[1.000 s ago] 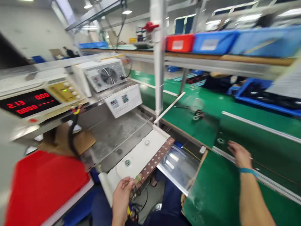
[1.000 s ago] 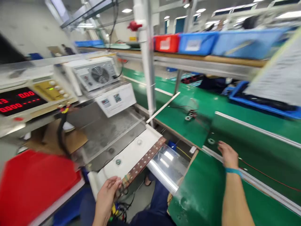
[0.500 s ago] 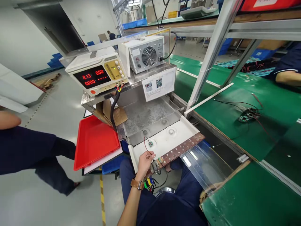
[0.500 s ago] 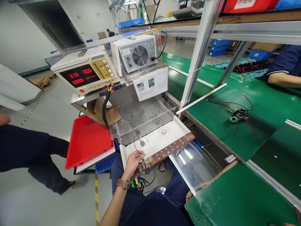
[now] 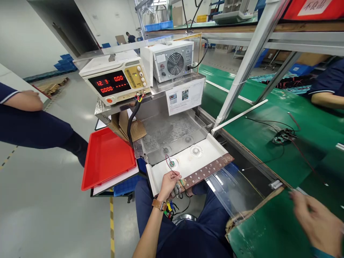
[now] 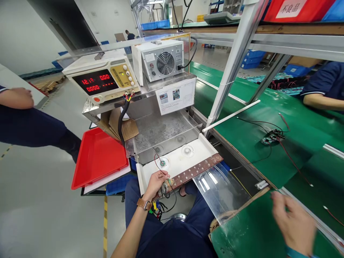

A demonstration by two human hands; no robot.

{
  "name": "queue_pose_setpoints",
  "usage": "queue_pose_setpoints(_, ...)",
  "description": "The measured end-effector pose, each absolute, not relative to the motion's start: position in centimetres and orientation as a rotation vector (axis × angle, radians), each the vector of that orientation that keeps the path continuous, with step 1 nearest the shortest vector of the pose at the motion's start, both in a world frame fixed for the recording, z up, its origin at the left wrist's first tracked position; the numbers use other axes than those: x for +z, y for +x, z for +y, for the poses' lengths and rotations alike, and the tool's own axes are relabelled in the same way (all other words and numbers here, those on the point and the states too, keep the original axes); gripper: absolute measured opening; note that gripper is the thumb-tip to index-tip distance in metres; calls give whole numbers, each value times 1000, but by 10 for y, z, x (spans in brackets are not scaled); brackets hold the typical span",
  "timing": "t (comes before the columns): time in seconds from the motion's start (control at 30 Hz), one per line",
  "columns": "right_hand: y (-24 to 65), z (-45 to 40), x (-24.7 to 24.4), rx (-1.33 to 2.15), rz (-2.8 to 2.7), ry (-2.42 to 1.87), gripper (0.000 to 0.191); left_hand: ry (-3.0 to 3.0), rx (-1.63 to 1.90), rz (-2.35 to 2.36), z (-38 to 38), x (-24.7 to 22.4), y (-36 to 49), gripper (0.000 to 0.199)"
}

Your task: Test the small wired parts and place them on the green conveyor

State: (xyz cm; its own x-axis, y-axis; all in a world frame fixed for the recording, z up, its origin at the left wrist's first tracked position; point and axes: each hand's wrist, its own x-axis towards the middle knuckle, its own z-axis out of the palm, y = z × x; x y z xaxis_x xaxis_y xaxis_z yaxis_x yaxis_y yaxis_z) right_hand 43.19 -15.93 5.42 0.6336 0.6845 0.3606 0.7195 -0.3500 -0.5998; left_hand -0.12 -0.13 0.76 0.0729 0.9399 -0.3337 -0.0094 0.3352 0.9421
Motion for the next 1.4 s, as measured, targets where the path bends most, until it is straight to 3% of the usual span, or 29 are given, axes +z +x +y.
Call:
queue_pose_setpoints(0.3,257,-15,28,490,-1739,-1718,49,948,938,1292,-4,6,-1,34)
queue_pose_setpoints(0.5,176,60,-3,680,-2061,-1587,22,908,960,1319,-3,4,1,36)
queue_pose_setpoints(0.63,136,95,-14,838,-2287,-1504,48,904,979,1318,-4,4,1,32)
queue_pose_setpoints(0.9,109,98,-30,701,-2409,-1512,54,917,993,1306,-3,2,0,29)
queue_pose_setpoints(1.4,102,102,-29,621,-2496,-1457,30,885,1057,1311,4,-10,-1,34)
